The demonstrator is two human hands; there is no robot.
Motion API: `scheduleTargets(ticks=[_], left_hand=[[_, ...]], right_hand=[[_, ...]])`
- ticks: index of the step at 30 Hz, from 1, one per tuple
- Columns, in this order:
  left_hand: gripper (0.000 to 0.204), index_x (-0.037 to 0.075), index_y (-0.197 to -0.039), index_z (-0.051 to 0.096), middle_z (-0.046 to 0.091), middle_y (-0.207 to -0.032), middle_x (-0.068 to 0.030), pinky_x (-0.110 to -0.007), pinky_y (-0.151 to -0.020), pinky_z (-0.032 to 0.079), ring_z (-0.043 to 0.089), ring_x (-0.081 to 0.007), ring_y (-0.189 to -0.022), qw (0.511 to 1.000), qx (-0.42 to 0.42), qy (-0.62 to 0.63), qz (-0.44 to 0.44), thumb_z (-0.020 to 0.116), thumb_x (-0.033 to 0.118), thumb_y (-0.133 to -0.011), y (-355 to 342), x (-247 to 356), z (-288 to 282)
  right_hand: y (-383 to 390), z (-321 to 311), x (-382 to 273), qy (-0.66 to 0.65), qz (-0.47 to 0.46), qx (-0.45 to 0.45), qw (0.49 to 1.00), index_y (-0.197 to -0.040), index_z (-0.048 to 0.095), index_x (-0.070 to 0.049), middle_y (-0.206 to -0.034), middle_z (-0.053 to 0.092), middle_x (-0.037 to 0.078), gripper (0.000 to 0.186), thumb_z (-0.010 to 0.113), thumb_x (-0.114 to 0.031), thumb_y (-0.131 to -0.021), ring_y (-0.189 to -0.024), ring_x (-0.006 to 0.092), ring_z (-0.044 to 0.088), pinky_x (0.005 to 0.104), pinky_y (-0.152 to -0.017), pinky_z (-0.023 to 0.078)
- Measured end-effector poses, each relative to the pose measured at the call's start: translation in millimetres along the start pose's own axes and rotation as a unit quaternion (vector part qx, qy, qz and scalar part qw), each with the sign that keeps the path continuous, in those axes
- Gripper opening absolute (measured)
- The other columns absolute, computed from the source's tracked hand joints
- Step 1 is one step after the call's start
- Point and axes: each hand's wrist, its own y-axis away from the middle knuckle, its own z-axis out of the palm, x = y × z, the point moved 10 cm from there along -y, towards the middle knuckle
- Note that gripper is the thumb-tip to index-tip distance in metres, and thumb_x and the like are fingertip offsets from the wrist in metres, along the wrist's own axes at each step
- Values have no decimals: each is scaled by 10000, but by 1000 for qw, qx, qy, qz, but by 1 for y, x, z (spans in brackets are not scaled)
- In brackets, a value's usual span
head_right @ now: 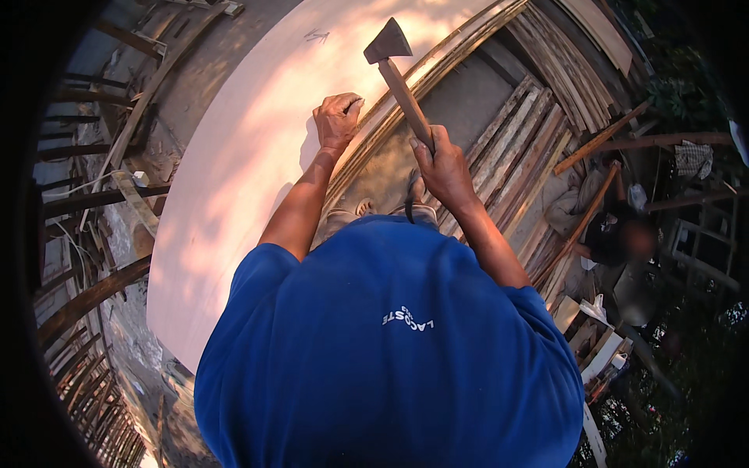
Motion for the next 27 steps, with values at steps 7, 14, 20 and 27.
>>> scheduleTargets(ticks=[7, 14, 20, 27], left_hand=[[129, 181, -961, 815, 787, -1071, 22, -434, -971, 402, 659, -216, -1096, 1000, -13, -4, 15, 754, 270, -891, -1, 11, -4], [299, 83, -1087, 783, 760, -1189, -95, -482, -1084, 464, 653, -289, -1176, 991, 8, 132, -12, 653, 98, -819, -7, -26, -10], [539, 116, -1464, 585, 425, -1640, -109, -545, -1185, 364, 375, -385, -1488, 966, 16, -248, 78, 661, 249, -947, -101, -54, -36], [662, 231, -1637, 353, 199, -1755, -26, -640, -1263, 202, 168, -338, -1612, 950, -157, -270, -14, 521, 474, -1045, -164, -110, 3]], right_hand=[[-1, 37, 26, 210, -6, -89, 974, -1097, 525, -53, -837, 699, 262, 222, 619, -245, -1039, -805, 495, 687, 587, -686, 518], [1, -27, -73, 57, -141, 69, 986, -1154, 532, -31, -840, 694, 265, 247, 653, -202, -1023, -806, 501, 688, 557, -673, 528], [-2, 30, 18, 121, -107, 24, 987, -1101, 500, -37, -843, 693, 268, 252, 670, -200, -1011, -788, 495, 689, 578, -656, 518], [-1, -22, -50, 15, -148, 78, 986, -1218, 544, -32, -840, 689, 225, 288, 668, -201, -1019, -772, 478, 690, 531, -665, 531]])
